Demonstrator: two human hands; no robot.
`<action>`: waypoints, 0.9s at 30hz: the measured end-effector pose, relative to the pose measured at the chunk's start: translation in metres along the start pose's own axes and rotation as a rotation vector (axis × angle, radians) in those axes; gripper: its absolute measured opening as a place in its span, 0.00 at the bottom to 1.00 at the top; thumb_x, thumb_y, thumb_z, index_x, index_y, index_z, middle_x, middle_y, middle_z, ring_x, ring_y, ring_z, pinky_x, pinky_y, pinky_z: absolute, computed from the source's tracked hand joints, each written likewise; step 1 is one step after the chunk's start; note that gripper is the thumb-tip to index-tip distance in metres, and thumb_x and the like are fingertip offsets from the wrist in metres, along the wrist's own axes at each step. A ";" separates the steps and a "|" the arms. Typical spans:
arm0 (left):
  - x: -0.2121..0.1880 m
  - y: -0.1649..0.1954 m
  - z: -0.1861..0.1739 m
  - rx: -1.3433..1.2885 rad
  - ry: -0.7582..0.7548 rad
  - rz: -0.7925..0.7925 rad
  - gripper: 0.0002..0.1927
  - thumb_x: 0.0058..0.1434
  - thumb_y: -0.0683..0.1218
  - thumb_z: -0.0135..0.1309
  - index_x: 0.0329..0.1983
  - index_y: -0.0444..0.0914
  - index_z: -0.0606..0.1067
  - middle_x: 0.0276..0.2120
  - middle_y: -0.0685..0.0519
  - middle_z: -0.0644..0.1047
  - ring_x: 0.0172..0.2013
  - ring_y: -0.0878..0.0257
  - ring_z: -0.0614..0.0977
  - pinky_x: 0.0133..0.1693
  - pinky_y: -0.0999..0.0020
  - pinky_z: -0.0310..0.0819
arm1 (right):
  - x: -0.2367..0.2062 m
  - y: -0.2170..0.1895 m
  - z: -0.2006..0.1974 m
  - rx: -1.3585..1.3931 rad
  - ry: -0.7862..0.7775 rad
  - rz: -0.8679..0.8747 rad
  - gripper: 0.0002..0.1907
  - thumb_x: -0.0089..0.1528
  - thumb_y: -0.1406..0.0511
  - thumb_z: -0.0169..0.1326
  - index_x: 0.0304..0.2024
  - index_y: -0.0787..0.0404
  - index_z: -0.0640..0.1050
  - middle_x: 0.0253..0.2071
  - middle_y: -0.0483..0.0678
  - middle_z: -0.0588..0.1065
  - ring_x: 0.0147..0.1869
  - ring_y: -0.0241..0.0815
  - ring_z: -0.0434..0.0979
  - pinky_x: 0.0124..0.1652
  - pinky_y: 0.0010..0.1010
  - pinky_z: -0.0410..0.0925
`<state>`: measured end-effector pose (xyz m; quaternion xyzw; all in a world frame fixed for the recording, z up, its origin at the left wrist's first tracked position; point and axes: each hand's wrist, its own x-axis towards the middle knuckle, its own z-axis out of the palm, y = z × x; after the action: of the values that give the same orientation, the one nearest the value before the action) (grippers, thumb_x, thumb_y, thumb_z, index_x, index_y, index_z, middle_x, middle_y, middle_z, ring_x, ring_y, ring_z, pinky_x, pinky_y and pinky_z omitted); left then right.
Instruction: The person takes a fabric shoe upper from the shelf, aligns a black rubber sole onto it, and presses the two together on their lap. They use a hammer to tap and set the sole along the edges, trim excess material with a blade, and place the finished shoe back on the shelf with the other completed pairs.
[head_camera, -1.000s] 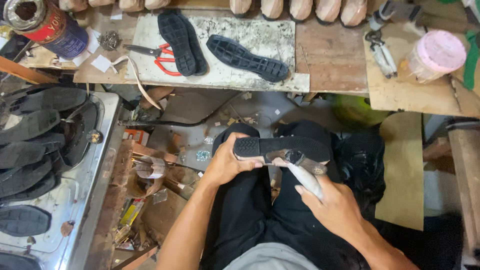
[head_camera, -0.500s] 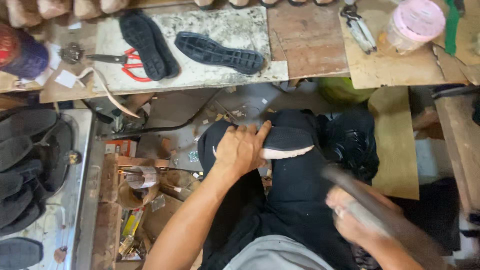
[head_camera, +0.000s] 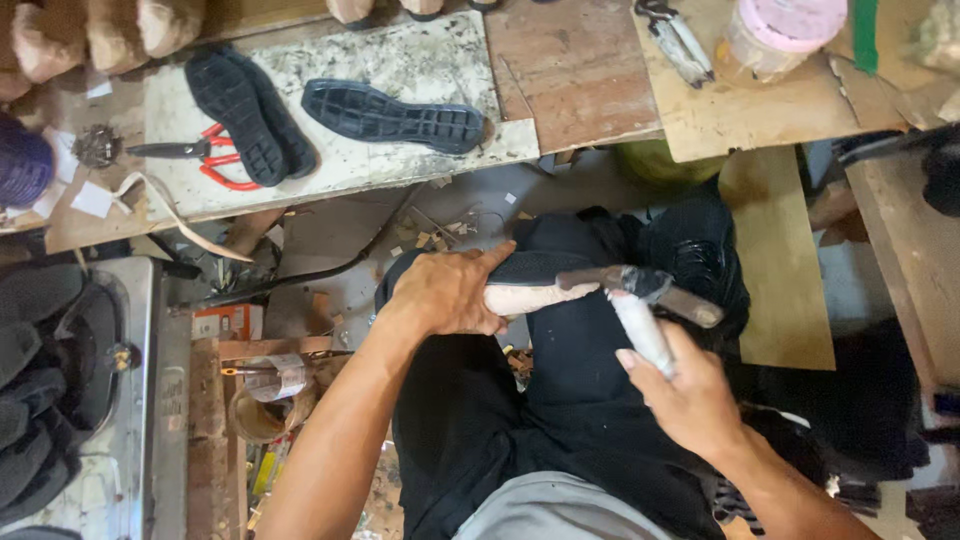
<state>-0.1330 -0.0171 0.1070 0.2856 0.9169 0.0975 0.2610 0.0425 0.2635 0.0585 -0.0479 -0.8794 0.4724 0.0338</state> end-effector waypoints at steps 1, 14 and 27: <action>0.001 0.001 0.001 -0.019 0.003 0.005 0.55 0.42 0.62 0.69 0.74 0.48 0.59 0.53 0.44 0.78 0.51 0.46 0.81 0.50 0.52 0.74 | -0.002 0.002 -0.001 0.128 0.028 0.057 0.20 0.60 0.64 0.58 0.51 0.68 0.73 0.26 0.48 0.75 0.25 0.38 0.74 0.25 0.31 0.69; -0.032 0.017 0.020 0.168 0.444 0.123 0.48 0.48 0.61 0.68 0.72 0.44 0.65 0.53 0.49 0.73 0.59 0.49 0.73 0.63 0.46 0.62 | 0.010 -0.003 -0.020 0.075 0.107 0.243 0.15 0.62 0.61 0.59 0.46 0.64 0.76 0.21 0.44 0.72 0.21 0.33 0.71 0.23 0.29 0.64; -0.086 0.016 0.064 -0.559 0.597 0.108 0.48 0.45 0.43 0.65 0.72 0.38 0.60 0.61 0.43 0.73 0.61 0.49 0.75 0.63 0.52 0.62 | 0.182 -0.036 -0.028 -0.502 0.148 -0.434 0.30 0.61 0.63 0.63 0.66 0.51 0.75 0.42 0.58 0.74 0.44 0.63 0.77 0.43 0.52 0.70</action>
<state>-0.0310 -0.0512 0.0950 0.2105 0.8742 0.4351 0.0454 -0.1368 0.2876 0.1068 0.0994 -0.9532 0.2181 0.1845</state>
